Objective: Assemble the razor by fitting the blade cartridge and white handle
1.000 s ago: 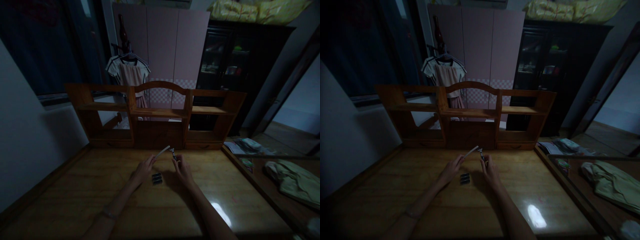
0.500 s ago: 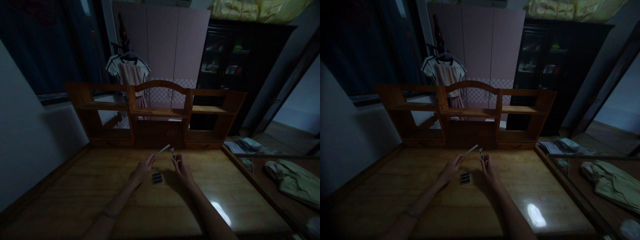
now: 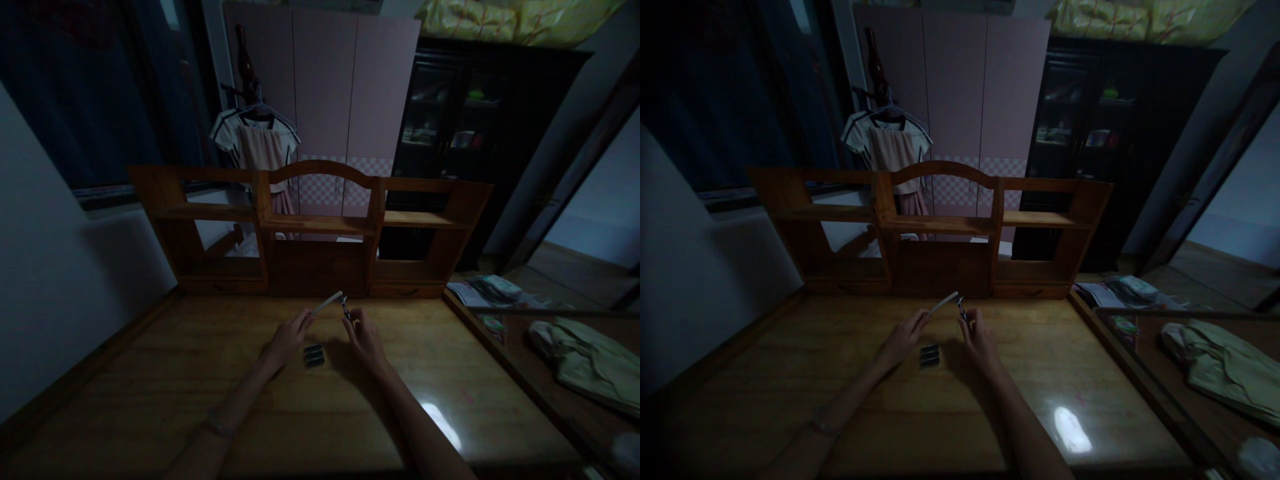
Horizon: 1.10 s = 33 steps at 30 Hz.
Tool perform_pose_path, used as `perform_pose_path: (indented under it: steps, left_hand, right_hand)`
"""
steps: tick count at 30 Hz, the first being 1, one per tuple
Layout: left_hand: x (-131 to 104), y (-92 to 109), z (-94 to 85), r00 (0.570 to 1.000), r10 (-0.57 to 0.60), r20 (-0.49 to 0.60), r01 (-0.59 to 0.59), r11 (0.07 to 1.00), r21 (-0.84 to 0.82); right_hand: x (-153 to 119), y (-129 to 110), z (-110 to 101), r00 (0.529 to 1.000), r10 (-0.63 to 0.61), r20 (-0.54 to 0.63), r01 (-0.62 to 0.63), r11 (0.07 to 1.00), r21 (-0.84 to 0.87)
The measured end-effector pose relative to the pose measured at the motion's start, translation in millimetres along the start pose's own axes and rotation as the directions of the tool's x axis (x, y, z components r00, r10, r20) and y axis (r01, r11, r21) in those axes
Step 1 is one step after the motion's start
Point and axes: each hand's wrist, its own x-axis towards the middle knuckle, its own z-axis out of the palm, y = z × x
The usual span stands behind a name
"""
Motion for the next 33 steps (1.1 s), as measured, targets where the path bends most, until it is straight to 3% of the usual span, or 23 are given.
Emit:
perform_pose_path:
  steps: [11, 26, 33]
  left_hand:
    - [-1.7, 7.6, -3.7, 1.000, 0.008, 0.023, -0.007, 0.999, -0.051]
    - [-1.2, 7.0, -4.3, 0.999, 0.000, -0.034, -0.002, 0.998, -0.063]
    - [-1.0, 4.1, -2.1, 1.000, 0.012, 0.000, -0.012, 0.998, -0.056]
  right_hand:
    - [0.1, 0.3, 0.7, 1.000, -0.005, -0.015, 0.005, 1.000, -0.015]
    - [-1.0, 0.9, 1.8, 1.000, -0.013, -0.004, 0.013, 1.000, -0.020]
    - [-1.5, 0.0, 2.7, 1.000, -0.010, -0.004, 0.010, 1.000, -0.010]
